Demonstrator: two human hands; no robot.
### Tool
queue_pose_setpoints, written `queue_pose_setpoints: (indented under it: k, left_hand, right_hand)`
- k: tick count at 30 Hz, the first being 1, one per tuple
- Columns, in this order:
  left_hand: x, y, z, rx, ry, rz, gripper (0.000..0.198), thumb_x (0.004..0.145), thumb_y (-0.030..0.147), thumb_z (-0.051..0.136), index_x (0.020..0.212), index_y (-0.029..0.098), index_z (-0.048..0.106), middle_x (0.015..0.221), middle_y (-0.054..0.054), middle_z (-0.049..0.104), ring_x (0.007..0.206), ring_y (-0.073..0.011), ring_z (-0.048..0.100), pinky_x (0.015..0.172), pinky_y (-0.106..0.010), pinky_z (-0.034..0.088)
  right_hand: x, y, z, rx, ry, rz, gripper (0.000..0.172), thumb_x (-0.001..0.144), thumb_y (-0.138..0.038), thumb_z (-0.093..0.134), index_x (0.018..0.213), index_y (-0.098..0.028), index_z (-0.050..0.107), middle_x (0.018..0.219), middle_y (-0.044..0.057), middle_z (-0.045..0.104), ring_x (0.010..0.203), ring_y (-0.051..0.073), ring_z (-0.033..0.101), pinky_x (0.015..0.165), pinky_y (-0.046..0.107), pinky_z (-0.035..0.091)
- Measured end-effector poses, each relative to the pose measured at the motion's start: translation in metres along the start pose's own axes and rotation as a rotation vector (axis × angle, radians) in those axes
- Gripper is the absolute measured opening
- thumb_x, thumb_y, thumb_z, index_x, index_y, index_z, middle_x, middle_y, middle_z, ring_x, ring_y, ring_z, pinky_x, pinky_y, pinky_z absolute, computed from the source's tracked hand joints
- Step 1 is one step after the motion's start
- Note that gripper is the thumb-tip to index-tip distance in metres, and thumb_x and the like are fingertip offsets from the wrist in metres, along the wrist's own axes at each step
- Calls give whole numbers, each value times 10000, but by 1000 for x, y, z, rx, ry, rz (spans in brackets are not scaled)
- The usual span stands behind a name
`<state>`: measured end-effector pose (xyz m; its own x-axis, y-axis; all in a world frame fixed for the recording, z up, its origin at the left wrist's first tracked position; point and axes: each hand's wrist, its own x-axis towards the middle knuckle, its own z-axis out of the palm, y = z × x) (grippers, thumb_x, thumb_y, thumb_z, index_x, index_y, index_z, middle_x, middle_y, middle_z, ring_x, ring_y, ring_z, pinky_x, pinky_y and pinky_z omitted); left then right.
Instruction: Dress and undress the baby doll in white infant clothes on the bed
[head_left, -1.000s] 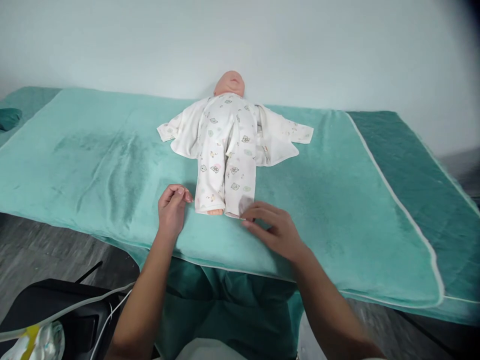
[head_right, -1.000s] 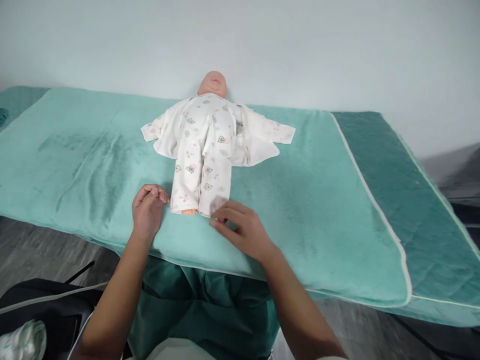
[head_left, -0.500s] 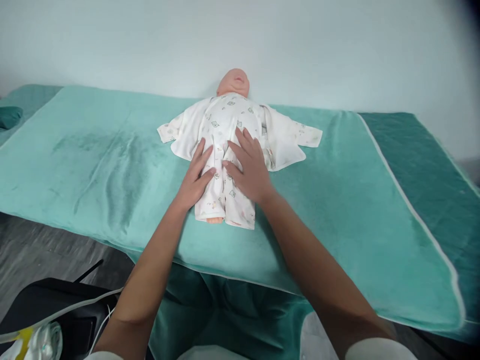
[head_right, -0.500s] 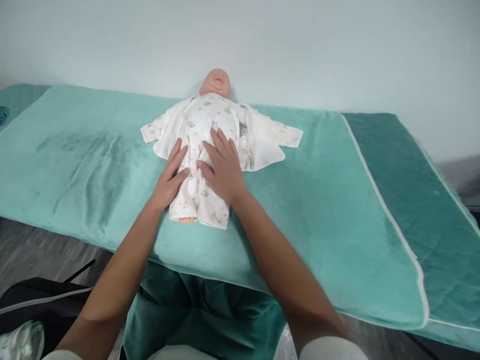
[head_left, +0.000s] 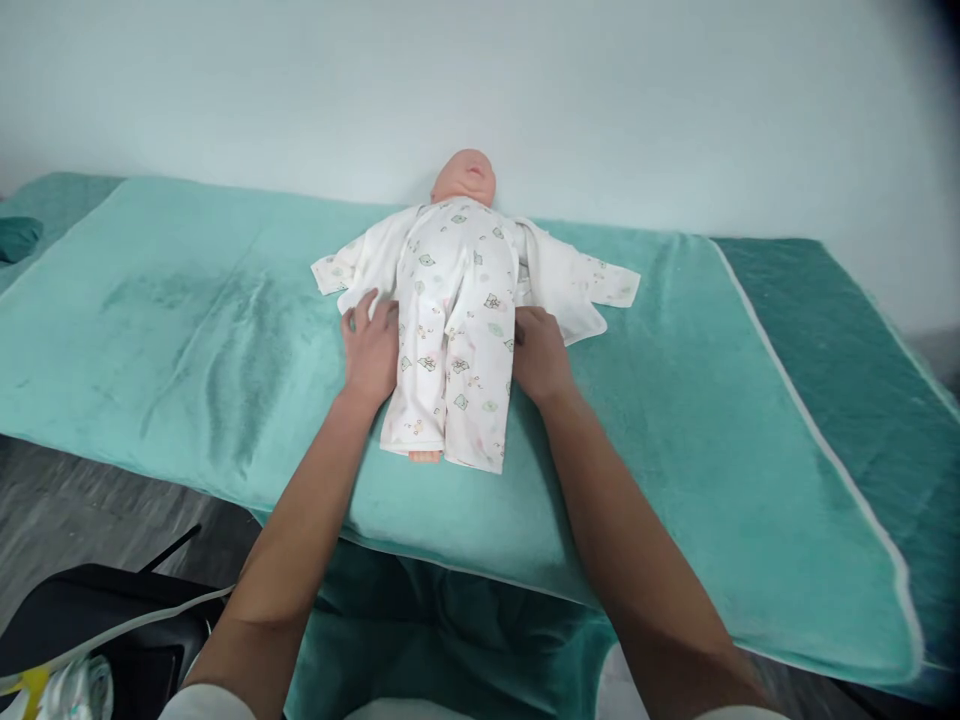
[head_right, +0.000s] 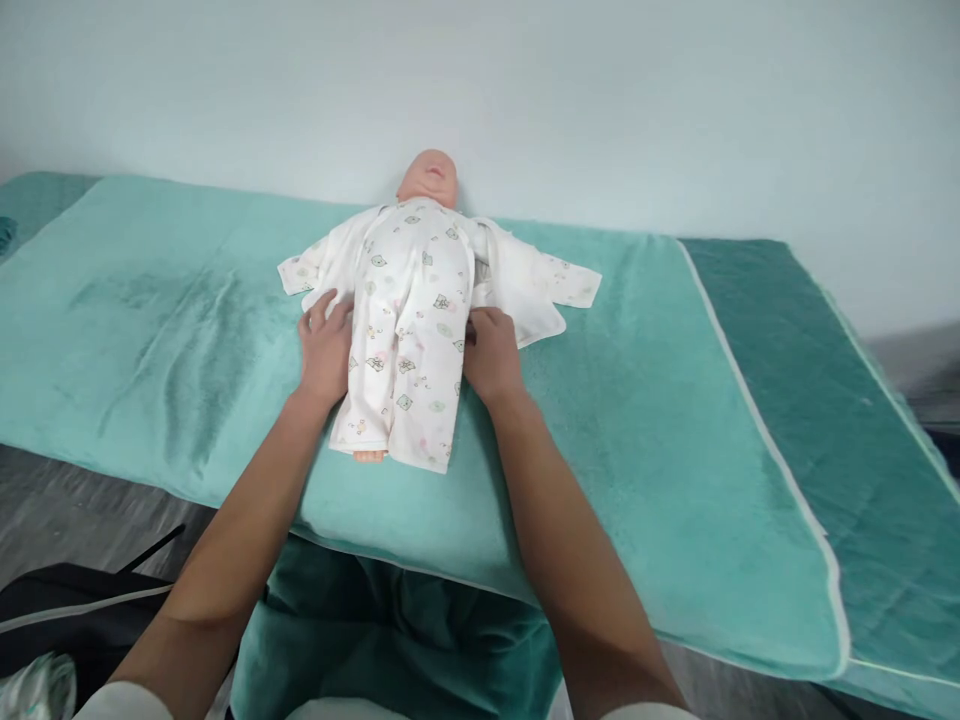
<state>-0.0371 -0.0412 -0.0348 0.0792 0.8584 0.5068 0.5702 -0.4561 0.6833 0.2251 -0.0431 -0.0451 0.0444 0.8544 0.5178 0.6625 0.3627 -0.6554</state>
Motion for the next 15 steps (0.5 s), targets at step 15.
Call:
queue_pose_setpoints:
  k: [15]
  left_hand:
    - [26, -5, 12, -187, -296, 10, 246, 796, 338, 823, 977, 208, 717, 1171, -131, 709, 1310, -422, 551, 1197, -618, 340]
  right_hand:
    - [-2, -12, 12, 27, -182, -99, 432, 880, -534, 710, 1239, -292, 716, 1197, 145, 701, 1251, 423, 602, 1092, 663, 486]
